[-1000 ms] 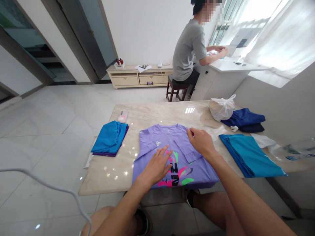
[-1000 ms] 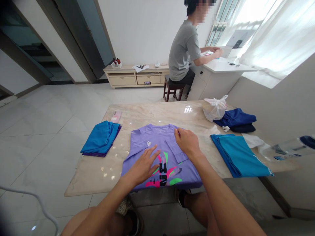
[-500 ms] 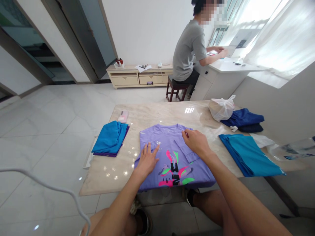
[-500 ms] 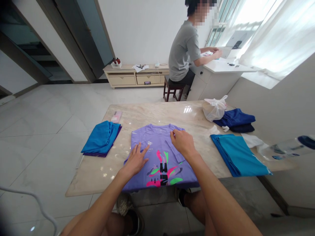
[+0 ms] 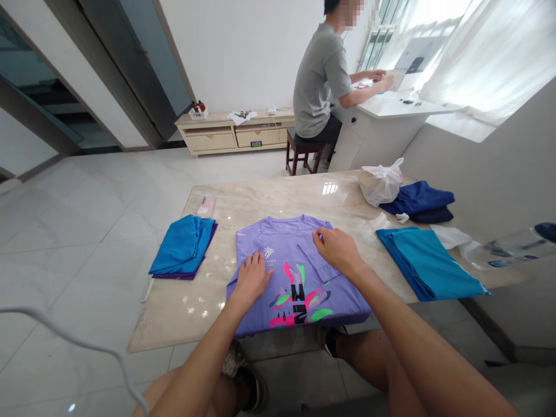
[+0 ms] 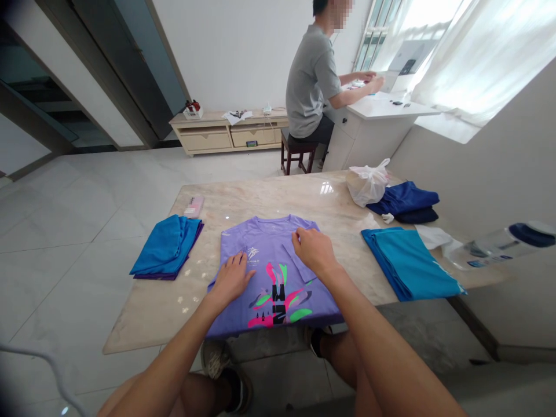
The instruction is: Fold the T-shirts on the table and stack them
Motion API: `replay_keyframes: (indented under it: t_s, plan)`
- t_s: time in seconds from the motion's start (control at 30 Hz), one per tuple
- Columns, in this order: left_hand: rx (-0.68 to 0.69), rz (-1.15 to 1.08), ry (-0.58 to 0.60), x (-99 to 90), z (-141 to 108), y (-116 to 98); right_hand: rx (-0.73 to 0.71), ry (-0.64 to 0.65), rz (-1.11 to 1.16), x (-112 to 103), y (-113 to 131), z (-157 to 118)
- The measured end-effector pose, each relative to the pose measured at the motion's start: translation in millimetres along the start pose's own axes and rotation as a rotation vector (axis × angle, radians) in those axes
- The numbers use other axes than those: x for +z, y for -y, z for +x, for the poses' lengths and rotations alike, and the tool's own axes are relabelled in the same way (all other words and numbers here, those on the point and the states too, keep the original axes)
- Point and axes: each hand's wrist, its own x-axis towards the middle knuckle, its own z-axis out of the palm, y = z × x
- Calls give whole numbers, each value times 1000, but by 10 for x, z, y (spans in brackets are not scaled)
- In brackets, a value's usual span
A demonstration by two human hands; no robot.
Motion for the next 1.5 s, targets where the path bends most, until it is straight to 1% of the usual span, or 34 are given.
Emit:
replay_keyframes:
  t_s: [0.13, 0.2, 0.23, 0.33, 0.37, 0.4, 0.43, 0.5, 0.6, 0.7, 0.83, 0.97, 1.03, 1.1, 1.2, 1.27, 1.4, 1.5]
  plan:
    - [-70, -80, -7, -90, 58, 17, 16, 8, 21, -6, 5, 16]
    - [-65, -103, -29, -159, 44, -2, 39, 8, 26, -15, 7, 20]
    - [-14, -117, -40, -192, 15, -18, 53, 8, 27, -16, 0, 22]
    - [262, -174, -48, -254, -160, -75, 94, 5, 32, 4, -58, 34]
    - [328, -189, -43, -260, -232, -89, 109, 8, 32, 21, -85, 41]
    - [357, -197, -36, -260, -301, -97, 126, 14, 32, 43, -112, 49]
    - [350, -196, -24, -255, -358, -100, 142, 23, 30, 68, -134, 58]
    - [285, -185, 3, -241, -427, -92, 153, 49, 34, 127, -157, 80]
    - [224, -178, 35, -229, -429, -84, 124, 98, 53, 218, -113, 118]
    - [216, -169, 60, -229, -416, -113, 85, 156, 63, 311, 14, 158]
    - [250, -184, 82, -213, -476, -158, 54, 244, 92, 492, 242, 200]
    - [260, -203, 80, -192, -539, -147, 104, 312, 126, 728, 443, 215]
    - [255, -190, 91, -200, -550, -135, 116, 303, 159, 826, 506, 219]
    - [253, -180, 117, -224, -553, -125, 79, 270, 189, 893, 543, 234]
    - [250, -181, 145, -268, -556, -107, 8, 209, 183, 943, 570, 278]
    - [227, -177, 125, -288, -557, -87, -25, 189, 156, 958, 582, 316]
    - [128, -117, 62, -307, -559, -8, -74, 208, 99, 982, 599, 368]
    - [28, -57, 82, -337, -578, 82, -81, 203, 78, 982, 605, 377]
